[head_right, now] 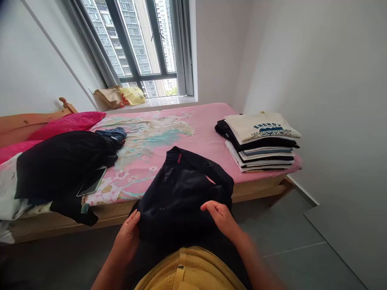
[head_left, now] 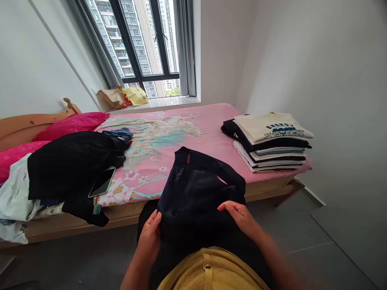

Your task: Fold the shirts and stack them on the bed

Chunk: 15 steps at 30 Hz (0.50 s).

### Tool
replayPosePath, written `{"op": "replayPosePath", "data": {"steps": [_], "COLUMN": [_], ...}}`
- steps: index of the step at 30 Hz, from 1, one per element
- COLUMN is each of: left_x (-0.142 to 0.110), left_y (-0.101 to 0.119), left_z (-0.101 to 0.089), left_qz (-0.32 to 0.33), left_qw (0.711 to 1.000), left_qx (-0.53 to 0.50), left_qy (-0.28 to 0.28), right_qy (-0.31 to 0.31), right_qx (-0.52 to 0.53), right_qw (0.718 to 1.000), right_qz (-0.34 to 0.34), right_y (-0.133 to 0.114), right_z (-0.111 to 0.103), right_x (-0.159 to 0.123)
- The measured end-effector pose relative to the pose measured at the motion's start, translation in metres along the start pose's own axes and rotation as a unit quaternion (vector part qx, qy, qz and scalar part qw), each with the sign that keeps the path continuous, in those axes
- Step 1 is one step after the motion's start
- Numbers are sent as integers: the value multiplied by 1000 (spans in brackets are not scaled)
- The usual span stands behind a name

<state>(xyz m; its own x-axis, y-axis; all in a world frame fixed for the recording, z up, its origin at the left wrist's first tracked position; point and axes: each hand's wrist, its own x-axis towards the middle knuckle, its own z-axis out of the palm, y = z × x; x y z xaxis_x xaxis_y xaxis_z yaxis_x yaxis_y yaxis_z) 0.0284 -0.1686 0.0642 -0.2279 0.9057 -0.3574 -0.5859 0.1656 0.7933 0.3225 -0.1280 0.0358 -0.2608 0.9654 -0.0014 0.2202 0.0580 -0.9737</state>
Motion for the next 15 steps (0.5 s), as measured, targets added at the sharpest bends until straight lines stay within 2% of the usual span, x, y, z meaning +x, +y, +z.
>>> {"op": "replayPosePath", "data": {"steps": [2,4,7,9,11,13,15], "left_x": [-5,-10,-18,-21,-22,-21,-18], "left_y": [2,1,-1,-1,0,1,1], "left_z": [1,2,7,9,10,8,1], "left_qz": [7,10,-5,-13,-9,-1,5], "left_qw": [1000,1000,1000,999,1000,1000,1000], "left_qx": [-2,1,12,13,9,9,15], "left_qy": [14,8,-21,-27,-25,-16,1], "right_qy": [-79,-157,-207,-206,-192,-140,-52], "right_qx": [4,4,16,39,125,253,358], "right_qw": [996,980,960,956,947,926,905], "right_qz": [45,118,190,204,226,243,226], "right_y": [10,26,45,51,54,53,48], "right_z": [8,15,34,50,65,73,71], "right_x": [14,29,43,45,42,35,26]}}
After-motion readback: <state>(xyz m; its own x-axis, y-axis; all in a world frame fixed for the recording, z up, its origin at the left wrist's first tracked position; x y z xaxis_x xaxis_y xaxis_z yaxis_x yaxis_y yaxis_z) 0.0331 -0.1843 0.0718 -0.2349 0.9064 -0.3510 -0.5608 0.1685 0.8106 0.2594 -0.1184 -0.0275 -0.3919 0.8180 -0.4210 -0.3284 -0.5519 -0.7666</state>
